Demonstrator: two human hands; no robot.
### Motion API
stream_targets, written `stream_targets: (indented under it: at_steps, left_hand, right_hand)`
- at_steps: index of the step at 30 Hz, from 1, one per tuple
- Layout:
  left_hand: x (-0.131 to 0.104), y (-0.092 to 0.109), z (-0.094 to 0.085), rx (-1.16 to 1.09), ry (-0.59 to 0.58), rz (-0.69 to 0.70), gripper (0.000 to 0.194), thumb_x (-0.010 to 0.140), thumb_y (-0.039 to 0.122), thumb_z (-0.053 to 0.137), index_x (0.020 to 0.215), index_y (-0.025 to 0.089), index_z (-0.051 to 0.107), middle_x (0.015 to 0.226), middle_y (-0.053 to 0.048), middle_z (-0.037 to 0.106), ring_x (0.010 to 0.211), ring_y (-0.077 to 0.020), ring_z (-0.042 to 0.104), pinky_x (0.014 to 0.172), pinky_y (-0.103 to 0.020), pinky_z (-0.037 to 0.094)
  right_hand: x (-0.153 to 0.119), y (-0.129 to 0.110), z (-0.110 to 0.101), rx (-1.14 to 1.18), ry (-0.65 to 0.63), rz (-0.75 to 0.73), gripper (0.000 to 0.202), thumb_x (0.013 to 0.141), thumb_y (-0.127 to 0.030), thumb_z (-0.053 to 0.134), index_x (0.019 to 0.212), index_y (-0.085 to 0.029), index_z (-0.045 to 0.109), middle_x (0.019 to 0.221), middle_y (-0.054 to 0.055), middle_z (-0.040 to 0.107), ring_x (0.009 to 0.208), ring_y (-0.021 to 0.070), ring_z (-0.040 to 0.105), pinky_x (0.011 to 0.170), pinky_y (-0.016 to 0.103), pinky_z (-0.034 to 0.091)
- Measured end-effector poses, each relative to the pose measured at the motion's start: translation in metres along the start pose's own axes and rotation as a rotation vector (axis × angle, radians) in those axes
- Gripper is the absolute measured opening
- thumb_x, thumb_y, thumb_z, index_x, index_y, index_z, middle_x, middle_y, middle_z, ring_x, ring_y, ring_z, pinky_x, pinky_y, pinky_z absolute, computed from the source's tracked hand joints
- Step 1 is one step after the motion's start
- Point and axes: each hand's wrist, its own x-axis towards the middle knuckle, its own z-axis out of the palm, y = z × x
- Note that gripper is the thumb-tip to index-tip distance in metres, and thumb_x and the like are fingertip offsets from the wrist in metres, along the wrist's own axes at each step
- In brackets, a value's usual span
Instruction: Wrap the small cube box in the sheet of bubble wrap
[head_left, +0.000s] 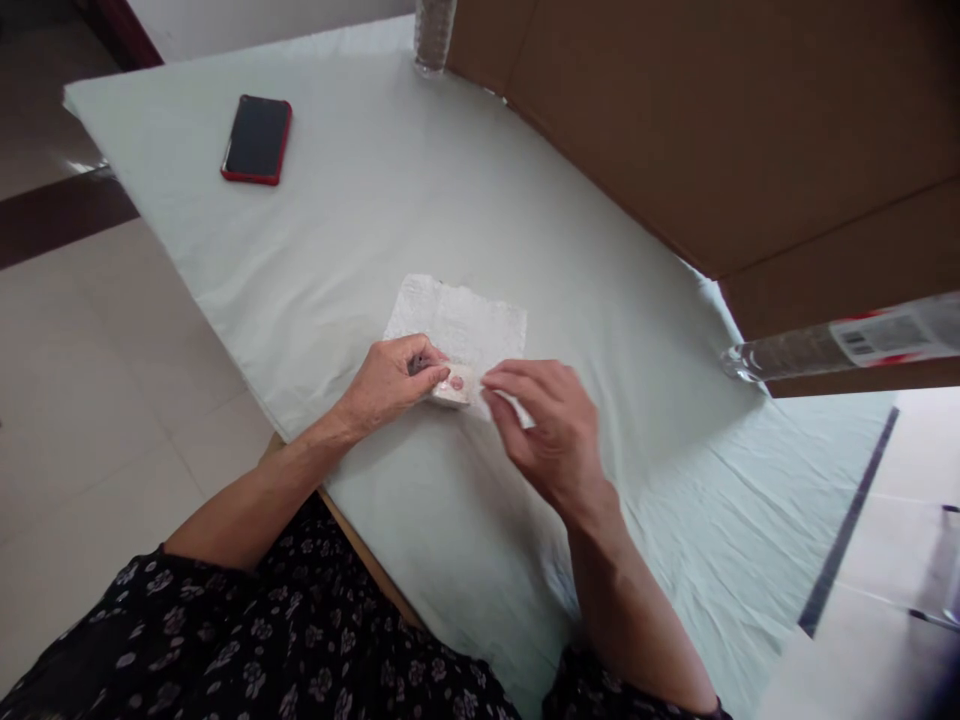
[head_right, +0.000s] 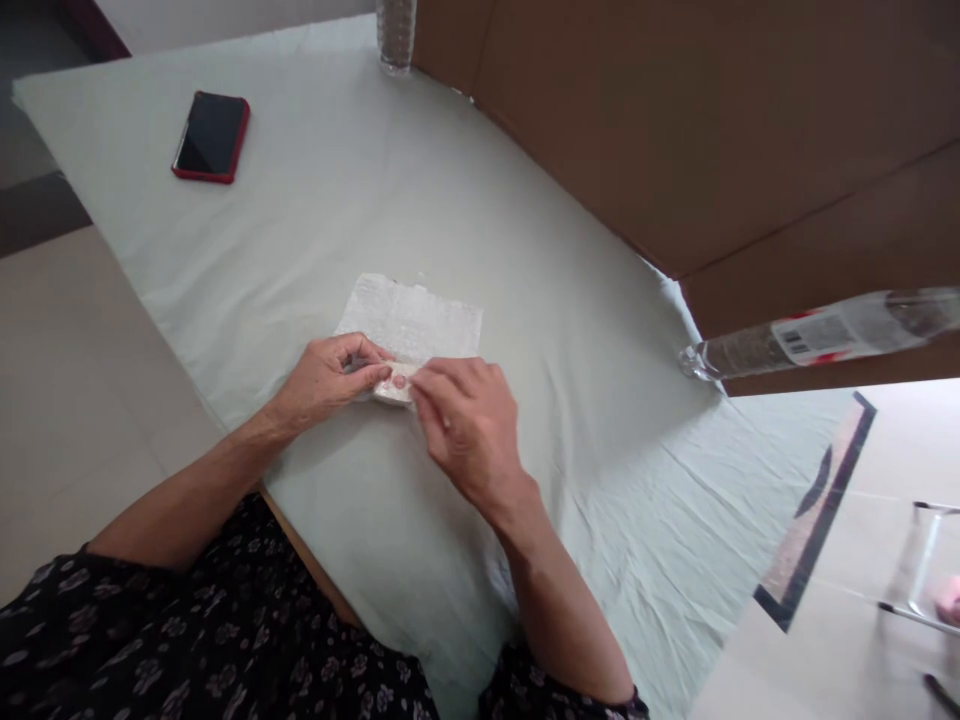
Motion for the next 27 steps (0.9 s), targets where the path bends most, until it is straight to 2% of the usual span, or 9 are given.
stream_targets:
  at_steps: [3, 6, 9, 11, 14, 17, 20, 24, 27]
  left_hand:
    - [0.000, 0.000, -0.002, 0.018, -0.001, 0.007, 0.019, 0.081, 0.035, 0.066, 0.073, 0.018, 0.064, 0.088, -0.004, 0.077, 0.074, -0.0153, 0.063, 0.068, -0.028, 0.047]
    - [-0.003, 0.002, -0.012, 0.111, -0.035, -0.001, 0.021, 0.081, 0.039, 0.067, 0.083, 0.019, 0.067, 0.087, -0.003, 0.073, 0.073, -0.0151, 0.060, 0.067, -0.028, 0.046]
    - [-0.008, 0.001, -0.029, 0.198, -0.055, -0.024, 0.033, 0.079, 0.041, 0.071, 0.104, 0.020, 0.068, 0.095, -0.001, 0.071, 0.075, -0.0147, 0.058, 0.067, -0.027, 0.045]
    - [-0.011, -0.001, -0.038, 0.199, -0.050, -0.068, 0.035, 0.082, 0.040, 0.067, 0.111, 0.020, 0.066, 0.085, 0.001, 0.066, 0.068, -0.0131, 0.054, 0.063, -0.027, 0.043]
    - [-0.013, -0.006, -0.046, 0.186, -0.026, -0.118, 0.031, 0.083, 0.037, 0.061, 0.108, 0.018, 0.066, 0.068, 0.005, 0.055, 0.058, -0.0113, 0.046, 0.059, -0.026, 0.038]
    - [-0.012, -0.006, -0.045, 0.239, -0.016, -0.143, 0.030, 0.082, 0.034, 0.059, 0.106, 0.018, 0.066, 0.064, 0.006, 0.051, 0.057, -0.0117, 0.046, 0.059, -0.027, 0.038]
    - [-0.012, -0.001, -0.043, 0.361, 0.018, -0.177, 0.032, 0.083, 0.034, 0.059, 0.108, 0.017, 0.067, 0.071, 0.003, 0.058, 0.062, -0.0137, 0.051, 0.064, -0.029, 0.042]
    - [-0.017, 0.006, -0.046, 0.506, 0.047, -0.266, 0.050, 0.082, 0.042, 0.065, 0.123, 0.013, 0.066, 0.098, -0.007, 0.069, 0.078, -0.0191, 0.061, 0.076, -0.034, 0.048]
    - [-0.019, 0.009, -0.047, 0.516, 0.009, -0.351, 0.063, 0.083, 0.047, 0.066, 0.135, 0.011, 0.061, 0.094, -0.007, 0.071, 0.082, -0.0225, 0.064, 0.079, -0.036, 0.049]
  right_hand:
    - [-0.001, -0.007, 0.014, -0.116, -0.158, -0.154, 0.018, 0.099, -0.020, 0.056, 0.107, -0.028, 0.071, 0.109, 0.004, 0.078, 0.100, 0.0248, 0.067, 0.082, 0.041, 0.047]
    - [-0.003, -0.006, 0.025, -0.210, -0.174, -0.182, 0.020, 0.101, -0.018, 0.052, 0.112, -0.025, 0.068, 0.112, 0.004, 0.077, 0.103, 0.0231, 0.066, 0.084, 0.038, 0.044]
    - [-0.004, -0.007, 0.026, -0.253, -0.186, -0.191, 0.022, 0.101, -0.017, 0.052, 0.118, -0.022, 0.065, 0.114, 0.004, 0.076, 0.105, 0.0213, 0.064, 0.086, 0.036, 0.041]
    - [-0.003, -0.010, 0.024, -0.291, -0.215, -0.195, 0.022, 0.100, -0.017, 0.053, 0.119, -0.022, 0.064, 0.114, 0.005, 0.074, 0.103, 0.0211, 0.062, 0.085, 0.036, 0.039]
    - [-0.001, -0.015, 0.024, -0.362, -0.252, -0.187, 0.024, 0.100, -0.018, 0.054, 0.120, -0.023, 0.063, 0.111, 0.005, 0.071, 0.099, 0.0213, 0.058, 0.082, 0.036, 0.036]
    - [0.001, -0.017, 0.028, -0.432, -0.263, -0.187, 0.026, 0.100, -0.018, 0.053, 0.123, -0.025, 0.061, 0.111, 0.005, 0.069, 0.097, 0.0218, 0.054, 0.081, 0.037, 0.034]
    - [0.001, -0.016, 0.031, -0.481, -0.255, -0.212, 0.029, 0.098, -0.014, 0.054, 0.125, -0.025, 0.060, 0.110, 0.006, 0.067, 0.095, 0.0221, 0.051, 0.080, 0.037, 0.032]
    - [0.003, -0.016, 0.032, -0.509, -0.280, -0.238, 0.029, 0.098, -0.014, 0.052, 0.124, -0.024, 0.060, 0.108, 0.006, 0.066, 0.094, 0.0226, 0.048, 0.079, 0.037, 0.029]
    - [0.007, -0.016, 0.032, -0.538, -0.311, -0.252, 0.024, 0.099, -0.015, 0.051, 0.118, -0.024, 0.062, 0.103, 0.006, 0.065, 0.090, 0.0228, 0.045, 0.077, 0.038, 0.027]
